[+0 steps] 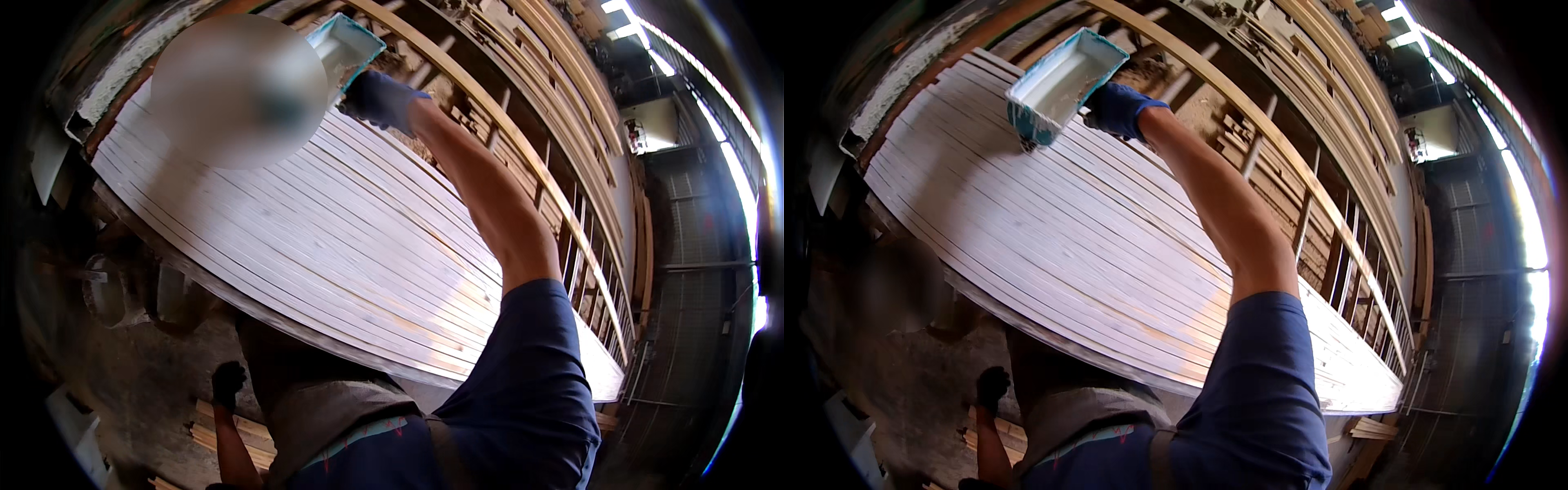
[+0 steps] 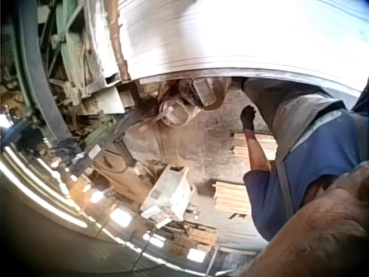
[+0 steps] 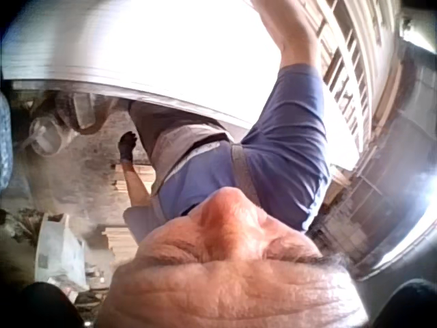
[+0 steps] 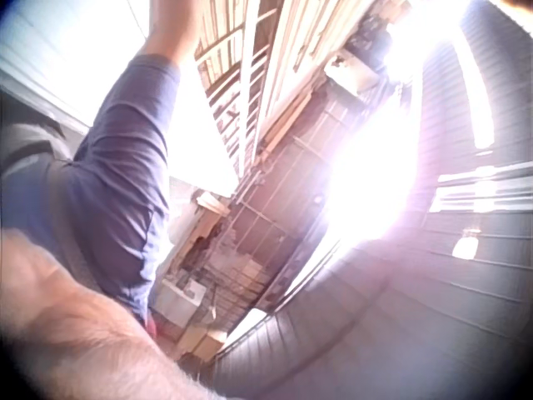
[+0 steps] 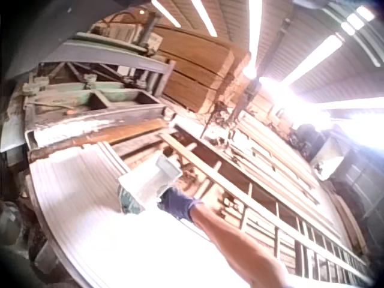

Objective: The person arranges thin wooden planks on a curved jig, then uses a trowel to spread a white adhesive over the planks. They continue applying the adhesive along the length of the planks and later use a caulking gun to apply adhesive into the gaps between the planks.

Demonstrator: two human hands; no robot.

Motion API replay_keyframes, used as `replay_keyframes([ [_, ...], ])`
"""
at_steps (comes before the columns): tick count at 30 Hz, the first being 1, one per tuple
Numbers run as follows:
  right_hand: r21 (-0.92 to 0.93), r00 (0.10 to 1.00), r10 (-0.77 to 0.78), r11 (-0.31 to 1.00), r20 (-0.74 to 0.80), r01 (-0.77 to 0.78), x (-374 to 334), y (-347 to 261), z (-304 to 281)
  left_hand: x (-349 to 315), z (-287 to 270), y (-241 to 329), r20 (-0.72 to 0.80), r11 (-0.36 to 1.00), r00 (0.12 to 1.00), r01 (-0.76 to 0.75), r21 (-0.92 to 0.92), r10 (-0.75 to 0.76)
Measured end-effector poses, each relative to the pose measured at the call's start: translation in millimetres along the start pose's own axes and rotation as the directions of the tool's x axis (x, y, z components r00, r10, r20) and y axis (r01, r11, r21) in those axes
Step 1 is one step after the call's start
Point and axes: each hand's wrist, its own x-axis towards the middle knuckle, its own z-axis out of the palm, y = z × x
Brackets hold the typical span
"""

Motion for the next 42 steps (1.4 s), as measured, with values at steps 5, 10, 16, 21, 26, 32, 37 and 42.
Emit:
replay_keyframes([
  [5, -0.072, 1.0, 0.012, 0.997, -0.014, -0.013, -155.5, 187.0, 34.0, -42.0, 137.0, 28.0, -0.168, 0.994, 0.986, -0.01, -0.107, -0.008],
  [10, 0.202, 0.994, 0.08, 0.977, -0.073, -0.063, -386.6, 381.4, 72.4, -75.1, 247.9, -5.2, -0.022, 0.942, 0.973, -0.217, 0.257, 0.23],
  [16, 0.2, 0.985, 0.153, 0.97, -0.075, -0.135, -623.2, 522.4, 78.1, -86.5, 375.0, -126.3, 0.008, 0.911, 0.924, -0.379, 0.163, 0.383],
  [21, 0.09, 0.953, 0.297, 0.949, 0.064, -0.302, -661.0, 507.4, 71.5, -162.8, 487.9, -267.2, 0.008, 0.958, 0.994, -0.106, 0.268, 0.107],
  [26, -0.07, 0.984, 0.179, 0.981, -0.011, -0.179, -738.4, 545.3, 102.3, -208.3, 527.5, -432.9, -0.146, 0.983, 0.972, -0.182, 0.017, 0.183],
  [32, -0.043, 0.989, 0.129, 0.99, -0.07, -0.132, -981.1, 745.4, 128.2, -304.8, 695.3, -503.1, 0.019, 0.981, 0.983, -0.181, -0.07, 0.183],
  [37, 0.322, 0.979, 0.156, 0.941, -0.134, -0.106, -1208.1, 898.7, 144.5, -413.5, 888.7, -535.0, -0.121, 0.972, 0.966, -0.217, 0.089, 0.227],
  [42, -0.193, 0.954, 0.294, 0.935, -0.051, -0.298, -1348.1, 1030.5, 138.1, -447.5, 978.0, -741.3, -0.115, 0.978, 0.979, -0.154, 0.138, 0.171],
])
